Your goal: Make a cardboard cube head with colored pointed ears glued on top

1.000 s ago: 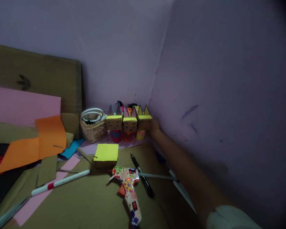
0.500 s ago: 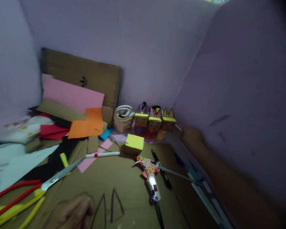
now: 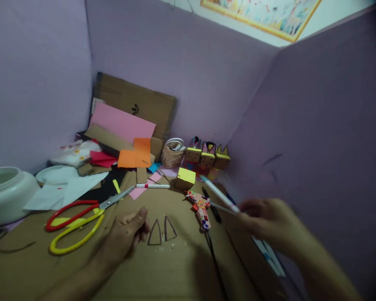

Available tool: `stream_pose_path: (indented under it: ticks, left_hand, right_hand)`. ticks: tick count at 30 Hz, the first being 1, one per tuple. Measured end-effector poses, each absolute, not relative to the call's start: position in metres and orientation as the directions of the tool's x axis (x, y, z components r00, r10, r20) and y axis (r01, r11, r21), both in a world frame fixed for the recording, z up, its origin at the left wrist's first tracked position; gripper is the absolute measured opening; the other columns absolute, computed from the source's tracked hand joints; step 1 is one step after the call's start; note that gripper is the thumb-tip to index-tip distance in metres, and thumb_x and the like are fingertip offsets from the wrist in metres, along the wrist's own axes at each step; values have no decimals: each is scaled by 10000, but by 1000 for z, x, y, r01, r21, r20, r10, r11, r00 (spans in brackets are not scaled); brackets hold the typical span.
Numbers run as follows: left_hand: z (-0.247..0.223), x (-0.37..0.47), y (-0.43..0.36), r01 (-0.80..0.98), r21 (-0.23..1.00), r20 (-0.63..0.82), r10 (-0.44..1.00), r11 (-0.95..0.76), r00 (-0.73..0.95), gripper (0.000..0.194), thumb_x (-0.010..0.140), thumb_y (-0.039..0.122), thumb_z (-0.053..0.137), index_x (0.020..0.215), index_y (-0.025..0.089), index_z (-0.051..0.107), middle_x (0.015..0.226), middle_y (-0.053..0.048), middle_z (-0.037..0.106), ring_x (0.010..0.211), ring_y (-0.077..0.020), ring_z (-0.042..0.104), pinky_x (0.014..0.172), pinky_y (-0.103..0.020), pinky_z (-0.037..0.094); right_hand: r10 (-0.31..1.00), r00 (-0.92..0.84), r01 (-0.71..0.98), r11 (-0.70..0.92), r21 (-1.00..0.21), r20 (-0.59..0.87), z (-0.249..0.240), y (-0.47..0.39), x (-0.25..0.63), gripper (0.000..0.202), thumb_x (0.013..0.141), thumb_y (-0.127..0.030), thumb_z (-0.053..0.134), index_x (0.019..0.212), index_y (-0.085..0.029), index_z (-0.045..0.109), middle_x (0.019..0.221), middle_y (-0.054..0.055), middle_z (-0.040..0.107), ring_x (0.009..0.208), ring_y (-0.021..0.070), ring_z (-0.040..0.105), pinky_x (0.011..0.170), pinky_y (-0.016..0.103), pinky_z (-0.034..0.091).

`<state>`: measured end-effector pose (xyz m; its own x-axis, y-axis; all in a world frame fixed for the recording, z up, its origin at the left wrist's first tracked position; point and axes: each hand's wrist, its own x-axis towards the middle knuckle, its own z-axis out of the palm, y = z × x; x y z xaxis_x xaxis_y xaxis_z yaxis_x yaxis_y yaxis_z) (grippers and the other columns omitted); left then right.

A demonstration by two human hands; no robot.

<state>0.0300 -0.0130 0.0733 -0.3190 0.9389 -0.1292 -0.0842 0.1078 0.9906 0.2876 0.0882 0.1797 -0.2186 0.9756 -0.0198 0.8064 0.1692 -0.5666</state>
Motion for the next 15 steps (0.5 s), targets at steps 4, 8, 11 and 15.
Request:
stream_pose_path:
  ticks: [4,8,11,15]
  left_hand:
    - [82,28,-10,-322,946,-102,968,23,-231,471,628,466,712,934,121,614,625,7,585,373,-24,358,364,-160,184]
    - [87,24,-10,-427,904,-109,964,-5,-244,501,546,351,781,930,108,571,583,32,558,368,-13,367,370,-151,176]
    - [84,23,-9,-448,893,-163,953,32,-257,419,545,348,781,822,102,586,525,49,527,354,-13,369,360,-150,181]
    - [79,24,-9,-442,894,-195,950,70,-245,385,537,364,782,750,98,601,483,56,510,337,-11,357,344,-146,176]
  right_hand:
    - [840,-448,516,-37,-856,-306,137,60,227,47,548,-137,553,542,-183,547,403,-38,559,343,94,492,360,202,374]
    - [760,-543,401,-137,-906,-356,103,60,198,68,507,-157,558,574,-164,561,386,-54,558,328,88,497,344,190,407]
    - [716,-584,387,-169,-906,-383,90,58,194,85,501,-162,578,586,-156,574,398,-52,573,332,87,506,351,188,415]
    - [660,-665,292,-202,-935,-350,79,53,198,138,526,-171,662,639,-146,586,431,-49,591,350,71,499,382,181,412]
